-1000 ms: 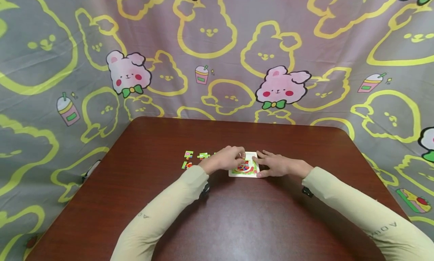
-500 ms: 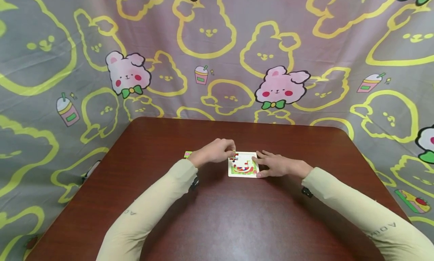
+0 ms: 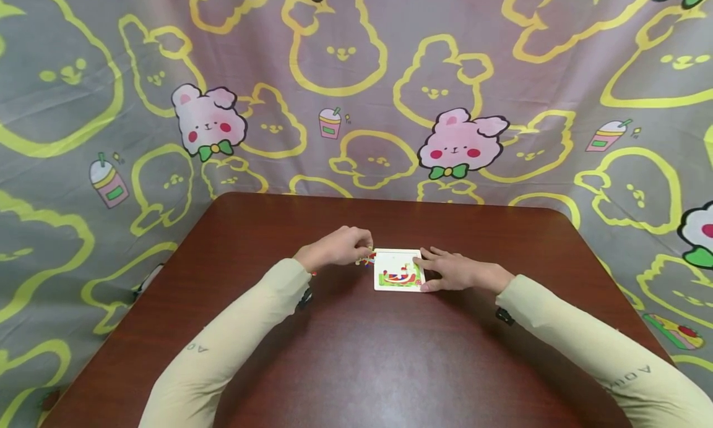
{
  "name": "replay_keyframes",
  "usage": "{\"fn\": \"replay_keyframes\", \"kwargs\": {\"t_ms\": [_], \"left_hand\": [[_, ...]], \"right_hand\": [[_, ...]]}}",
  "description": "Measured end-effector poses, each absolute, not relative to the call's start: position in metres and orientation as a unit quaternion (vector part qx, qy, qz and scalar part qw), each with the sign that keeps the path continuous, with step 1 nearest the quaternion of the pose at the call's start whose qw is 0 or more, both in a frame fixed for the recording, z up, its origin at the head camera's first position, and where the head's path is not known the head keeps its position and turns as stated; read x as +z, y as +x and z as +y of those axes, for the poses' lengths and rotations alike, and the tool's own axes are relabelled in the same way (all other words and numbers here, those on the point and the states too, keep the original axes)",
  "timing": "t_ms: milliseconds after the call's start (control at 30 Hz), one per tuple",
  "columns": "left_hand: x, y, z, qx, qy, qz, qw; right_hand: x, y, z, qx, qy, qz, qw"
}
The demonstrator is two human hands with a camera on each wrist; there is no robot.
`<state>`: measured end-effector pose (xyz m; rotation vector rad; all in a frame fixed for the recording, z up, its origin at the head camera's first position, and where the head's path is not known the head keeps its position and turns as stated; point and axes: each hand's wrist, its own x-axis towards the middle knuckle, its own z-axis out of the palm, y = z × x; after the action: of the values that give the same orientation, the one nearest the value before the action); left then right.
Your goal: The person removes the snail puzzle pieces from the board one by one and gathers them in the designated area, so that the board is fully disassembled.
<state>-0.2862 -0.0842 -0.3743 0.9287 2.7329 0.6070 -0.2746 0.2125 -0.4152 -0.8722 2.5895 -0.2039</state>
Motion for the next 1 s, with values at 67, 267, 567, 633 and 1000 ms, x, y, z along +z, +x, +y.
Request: {"fn": "replay_keyframes", "kwargs": {"t_ms": [67, 267, 567, 633, 1000], "left_hand": [[-0.374, -0.286, -0.087, 0.203, 0.317, 0.922, 0.092], [-0.375, -0.287, -0.097, 0.202, 0.319, 0.921, 0.096], [-0.377, -0.289, -0.12, 0.23, 0.28, 0.922, 0.135], [-0.378, -0.289, -0.126, 0.226, 0.269, 0.924, 0.152], [-0.389, -0.293, -0.145, 0.216, 0.241, 0.921, 0.216]], "right_hand": [[-0.415, -0.274, 0.213, -0.074, -0.314, 0.925, 0.199], [-0.415, -0.273, 0.213, -0.073, -0.315, 0.925, 0.201], [-0.413, -0.273, 0.211, -0.078, -0.31, 0.926, 0.203], [-0.413, -0.273, 0.211, -0.075, -0.31, 0.925, 0.205], [-0.415, -0.274, 0.212, -0.072, -0.31, 0.926, 0.201]]}}
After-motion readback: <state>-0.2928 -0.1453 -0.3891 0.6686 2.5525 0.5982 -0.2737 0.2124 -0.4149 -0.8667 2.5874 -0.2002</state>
